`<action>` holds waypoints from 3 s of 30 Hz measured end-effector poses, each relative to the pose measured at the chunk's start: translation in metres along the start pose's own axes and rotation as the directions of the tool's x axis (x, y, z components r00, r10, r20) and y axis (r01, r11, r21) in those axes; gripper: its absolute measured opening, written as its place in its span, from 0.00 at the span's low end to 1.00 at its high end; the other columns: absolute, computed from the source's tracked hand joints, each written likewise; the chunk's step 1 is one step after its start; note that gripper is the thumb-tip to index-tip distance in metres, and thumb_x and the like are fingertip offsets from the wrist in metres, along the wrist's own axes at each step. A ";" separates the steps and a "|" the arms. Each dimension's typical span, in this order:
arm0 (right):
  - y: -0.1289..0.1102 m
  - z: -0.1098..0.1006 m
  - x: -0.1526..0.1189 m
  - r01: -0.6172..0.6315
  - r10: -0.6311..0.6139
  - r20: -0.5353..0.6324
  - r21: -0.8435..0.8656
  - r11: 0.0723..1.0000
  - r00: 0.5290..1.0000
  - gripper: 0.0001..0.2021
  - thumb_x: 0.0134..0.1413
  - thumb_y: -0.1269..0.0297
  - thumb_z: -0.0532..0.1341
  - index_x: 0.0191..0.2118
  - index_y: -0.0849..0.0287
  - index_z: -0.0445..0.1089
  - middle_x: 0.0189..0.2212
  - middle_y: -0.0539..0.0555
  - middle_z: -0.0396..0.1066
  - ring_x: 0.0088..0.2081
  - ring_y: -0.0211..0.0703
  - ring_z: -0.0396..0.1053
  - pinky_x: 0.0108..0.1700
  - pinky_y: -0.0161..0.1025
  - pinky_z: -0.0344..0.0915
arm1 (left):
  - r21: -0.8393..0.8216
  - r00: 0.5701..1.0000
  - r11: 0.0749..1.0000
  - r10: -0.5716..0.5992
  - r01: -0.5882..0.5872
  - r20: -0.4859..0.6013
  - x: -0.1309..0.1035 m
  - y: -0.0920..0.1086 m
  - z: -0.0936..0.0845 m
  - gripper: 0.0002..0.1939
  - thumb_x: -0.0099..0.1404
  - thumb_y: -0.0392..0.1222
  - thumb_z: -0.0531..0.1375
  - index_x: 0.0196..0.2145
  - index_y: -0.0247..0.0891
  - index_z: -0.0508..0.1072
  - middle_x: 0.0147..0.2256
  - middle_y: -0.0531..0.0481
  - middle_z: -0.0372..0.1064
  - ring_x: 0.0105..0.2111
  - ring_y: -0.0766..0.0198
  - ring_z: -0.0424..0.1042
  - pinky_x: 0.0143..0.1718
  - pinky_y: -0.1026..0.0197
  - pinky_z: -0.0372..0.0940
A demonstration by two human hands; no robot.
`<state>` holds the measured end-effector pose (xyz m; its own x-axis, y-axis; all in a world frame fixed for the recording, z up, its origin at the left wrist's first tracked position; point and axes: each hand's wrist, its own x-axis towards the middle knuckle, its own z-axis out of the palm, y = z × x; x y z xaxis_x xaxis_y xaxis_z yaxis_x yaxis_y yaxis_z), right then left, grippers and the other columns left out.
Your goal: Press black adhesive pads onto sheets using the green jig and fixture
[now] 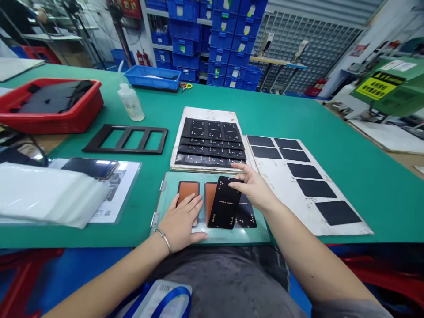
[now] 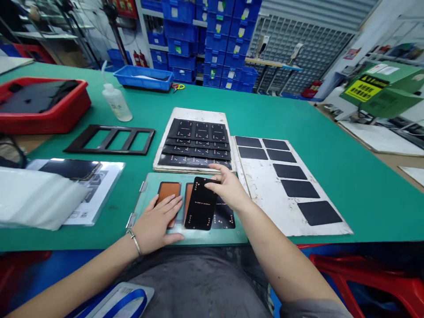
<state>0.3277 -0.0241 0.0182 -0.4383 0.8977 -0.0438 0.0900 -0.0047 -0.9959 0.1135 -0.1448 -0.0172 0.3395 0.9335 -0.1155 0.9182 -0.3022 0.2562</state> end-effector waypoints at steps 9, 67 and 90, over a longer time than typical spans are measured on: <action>0.011 0.019 0.021 -0.071 0.077 0.082 -0.076 0.995 0.994 0.23 0.40 0.68 0.65 0.47 0.56 0.65 0.27 0.45 0.65 0.26 0.33 0.63 0.31 0.35 0.61 | -0.043 0.998 0.998 0.034 -0.036 -0.046 -0.001 -0.003 0.007 0.45 0.55 0.68 0.54 0.62 0.37 0.51 0.63 0.42 0.47 0.62 0.52 0.43 0.60 0.42 0.23; 0.027 -0.113 0.134 -0.590 0.134 -0.576 -0.801 0.102 0.806 0.42 0.52 0.42 0.50 0.64 0.69 0.43 0.54 0.73 0.60 0.57 0.65 0.55 0.55 0.61 0.43 | -0.205 0.930 0.931 0.336 -0.304 0.150 0.008 0.015 -0.003 0.34 0.59 0.49 0.59 0.61 0.48 0.52 0.60 0.47 0.52 0.61 0.48 0.49 0.57 0.31 0.19; -0.087 -0.119 0.060 -0.110 -0.283 -0.486 -0.633 0.766 0.827 0.36 0.45 0.62 0.63 0.60 0.56 0.49 0.38 0.57 0.69 0.36 0.49 0.69 0.35 0.44 0.65 | -0.203 0.936 0.926 0.340 -0.318 0.086 0.005 0.018 -0.003 0.32 0.59 0.49 0.58 0.60 0.47 0.55 0.60 0.46 0.53 0.61 0.51 0.50 0.57 0.33 0.18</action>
<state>0.4003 0.0830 0.1111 0.0471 0.9576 0.2841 0.6832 0.1766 -0.7086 0.1309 -0.1450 -0.0106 0.6478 0.7548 -0.1031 0.7010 -0.5376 0.4686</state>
